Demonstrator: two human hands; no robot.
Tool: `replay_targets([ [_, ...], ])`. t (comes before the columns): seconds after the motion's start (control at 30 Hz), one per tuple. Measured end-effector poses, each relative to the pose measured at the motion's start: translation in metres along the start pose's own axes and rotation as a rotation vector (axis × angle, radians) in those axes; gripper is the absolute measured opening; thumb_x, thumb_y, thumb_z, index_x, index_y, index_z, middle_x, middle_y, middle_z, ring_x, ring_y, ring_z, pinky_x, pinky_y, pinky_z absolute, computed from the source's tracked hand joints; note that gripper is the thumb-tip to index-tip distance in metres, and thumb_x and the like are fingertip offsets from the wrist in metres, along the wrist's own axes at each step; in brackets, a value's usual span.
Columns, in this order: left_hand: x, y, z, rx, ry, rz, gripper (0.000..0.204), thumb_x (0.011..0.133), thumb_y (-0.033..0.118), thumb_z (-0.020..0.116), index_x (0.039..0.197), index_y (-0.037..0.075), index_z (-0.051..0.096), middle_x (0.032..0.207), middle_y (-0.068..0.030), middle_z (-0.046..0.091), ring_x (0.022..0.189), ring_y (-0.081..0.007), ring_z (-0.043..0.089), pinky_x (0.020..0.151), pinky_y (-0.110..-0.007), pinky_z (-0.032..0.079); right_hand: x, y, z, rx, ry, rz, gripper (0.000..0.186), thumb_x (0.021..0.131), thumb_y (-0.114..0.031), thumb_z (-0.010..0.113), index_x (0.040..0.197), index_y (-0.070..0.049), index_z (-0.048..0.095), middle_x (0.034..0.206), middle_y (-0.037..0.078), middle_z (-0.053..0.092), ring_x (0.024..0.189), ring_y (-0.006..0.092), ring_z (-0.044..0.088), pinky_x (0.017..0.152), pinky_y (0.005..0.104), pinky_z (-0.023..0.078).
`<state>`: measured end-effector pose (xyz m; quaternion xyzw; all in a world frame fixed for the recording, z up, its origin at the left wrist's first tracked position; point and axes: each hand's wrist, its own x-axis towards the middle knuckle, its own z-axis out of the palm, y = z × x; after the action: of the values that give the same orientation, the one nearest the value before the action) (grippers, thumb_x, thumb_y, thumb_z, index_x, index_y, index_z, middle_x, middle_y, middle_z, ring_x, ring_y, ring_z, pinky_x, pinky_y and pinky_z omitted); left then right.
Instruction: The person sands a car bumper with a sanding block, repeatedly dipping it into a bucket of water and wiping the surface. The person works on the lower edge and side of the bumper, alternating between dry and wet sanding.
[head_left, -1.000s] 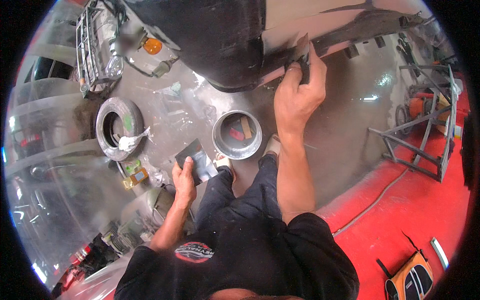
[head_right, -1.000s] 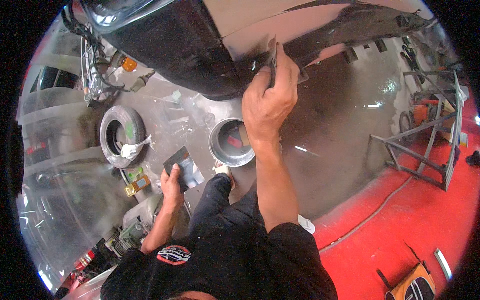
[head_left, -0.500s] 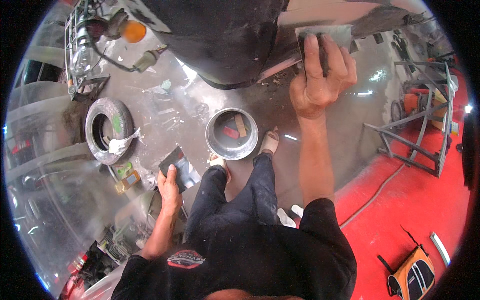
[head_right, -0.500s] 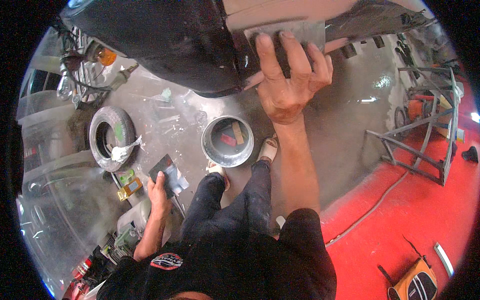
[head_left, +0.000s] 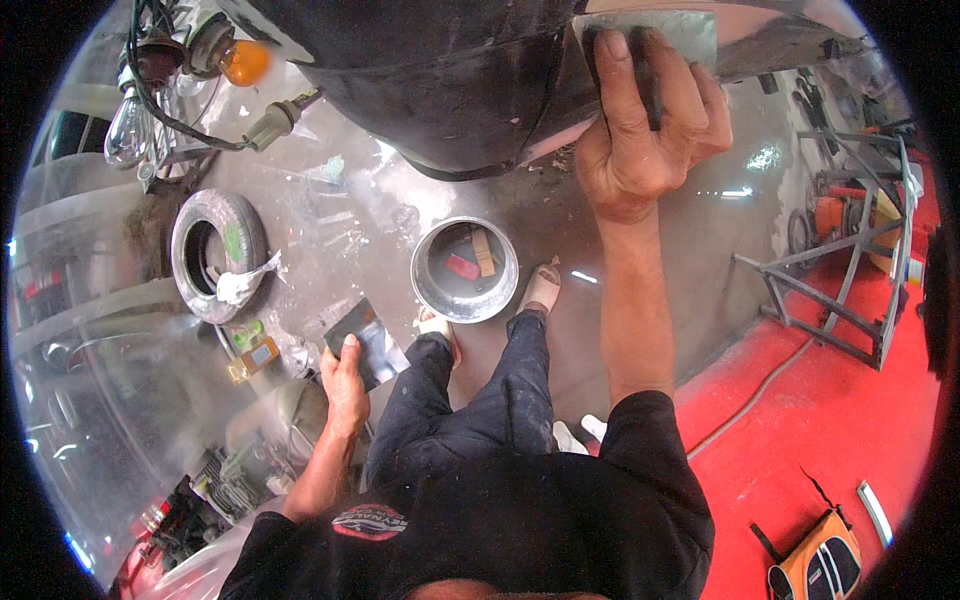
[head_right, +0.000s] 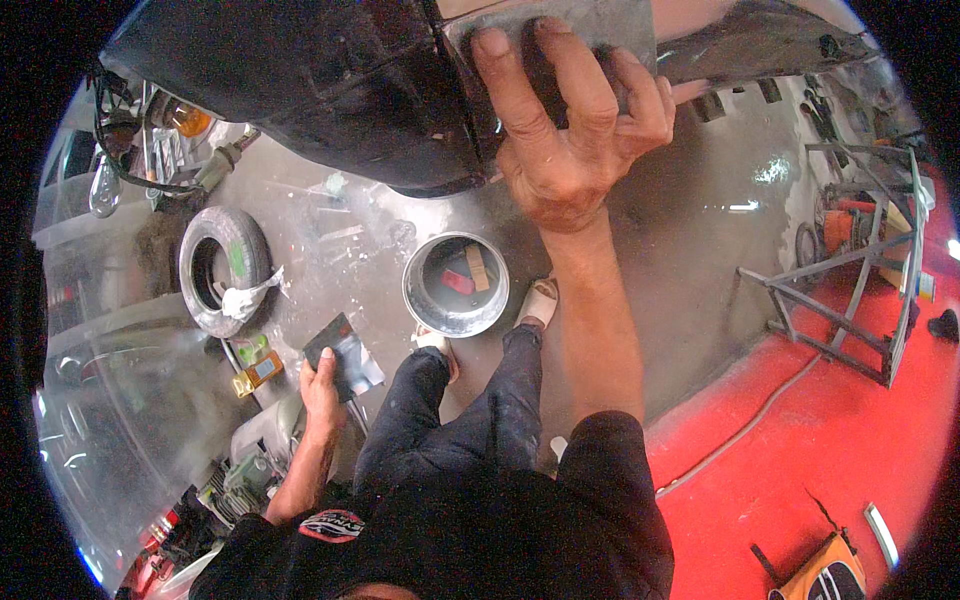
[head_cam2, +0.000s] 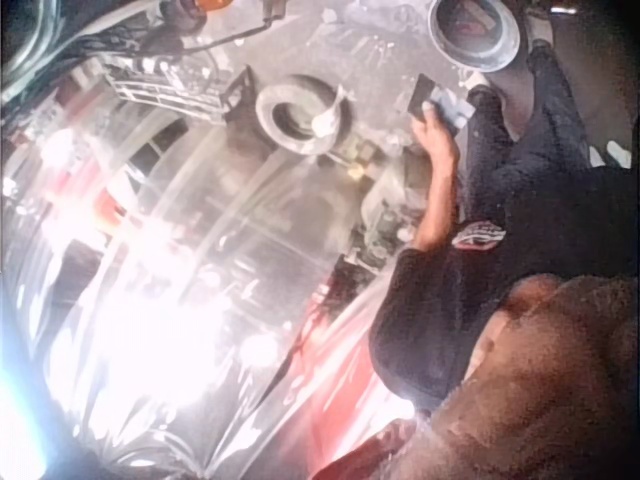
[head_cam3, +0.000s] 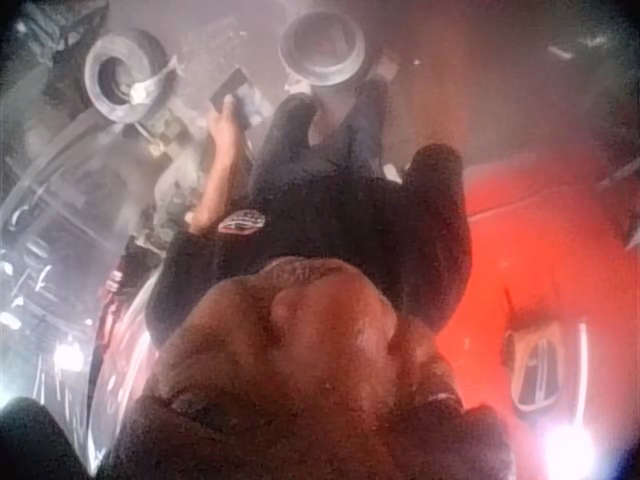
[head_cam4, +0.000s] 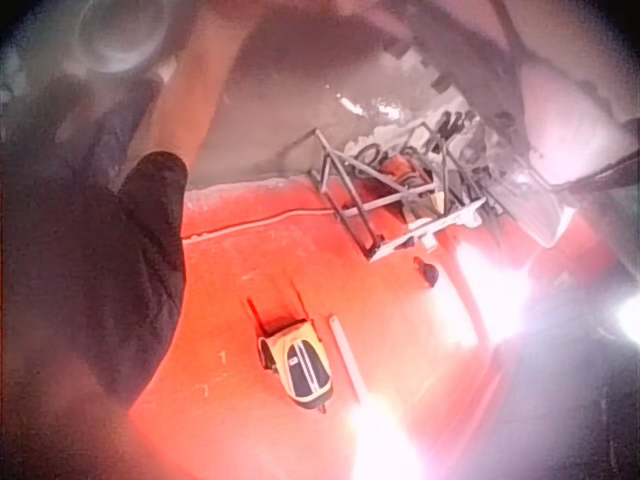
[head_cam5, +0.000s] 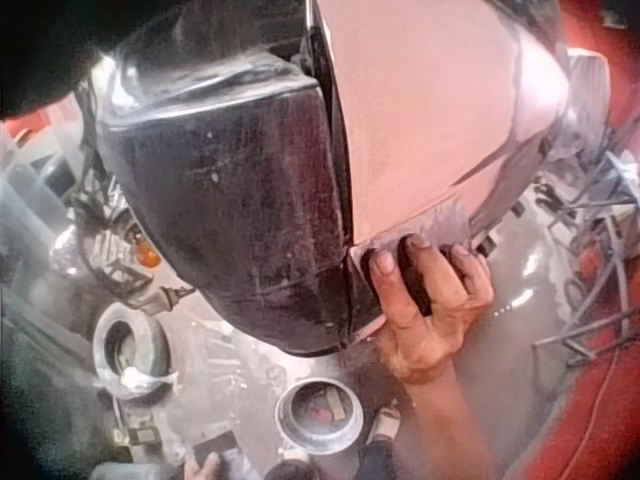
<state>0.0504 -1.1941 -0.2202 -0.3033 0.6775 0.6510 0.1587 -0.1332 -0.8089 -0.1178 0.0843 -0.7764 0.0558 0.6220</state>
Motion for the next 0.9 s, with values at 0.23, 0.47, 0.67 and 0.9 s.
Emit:
replay_targets([
  [0.23,0.003,-0.005,-0.004,-0.023,0.004,-0.025,0.024,0.103,0.021,0.059,0.119,0.004,0.063,0.108,-0.0003,0.065,0.096,-0.0117,0.056,0.088,-0.031,0.045,-0.012,0.003,-0.003,0.001,-0.081,0.004,0.051,0.07,-0.011,0.07,0.12,-0.02,0.077,0.127,0.006,0.064,0.114,0.029,0.05,0.103,0.0403,0.037],
  [0.47,0.004,-0.002,0.001,-0.024,0.009,-0.004,0.025,0.102,0.022,0.06,0.119,0.004,0.062,0.105,-0.0007,0.065,0.092,-0.0127,0.057,0.083,-0.032,0.048,-0.055,0.002,-0.01,0.015,-0.161,0.006,0.054,0.067,-0.01,0.067,0.119,-0.022,0.077,0.134,0.006,0.059,0.118,0.0346,0.046,0.104,0.0472,0.038],
  [0.67,0.01,-0.009,-0.004,0.027,0.036,0.048,0.024,0.101,0.021,0.06,0.12,0.005,0.061,0.103,-0.0025,0.067,0.087,-0.0149,0.062,0.076,-0.033,0.052,-0.064,-0.004,-0.033,-0.026,-0.296,0.074,0.052,0.071,-0.007,0.068,0.119,-0.023,0.076,0.13,0.004,0.062,0.115,0.0344,0.047,0.103,0.0488,0.039],
  [0.9,0.006,-0.003,0.004,0.051,0.019,0.086,0.024,0.102,0.021,0.059,0.12,0.005,0.062,0.102,-0.0021,0.066,0.086,-0.014,0.061,0.075,-0.033,0.052,-0.013,0.003,-0.023,0.029,-0.131,0.093,0.051,0.076,-0.015,0.069,0.123,-0.035,0.073,0.129,-0.004,0.062,0.112,0.03,0.045,0.108,0.0539,0.03],
])
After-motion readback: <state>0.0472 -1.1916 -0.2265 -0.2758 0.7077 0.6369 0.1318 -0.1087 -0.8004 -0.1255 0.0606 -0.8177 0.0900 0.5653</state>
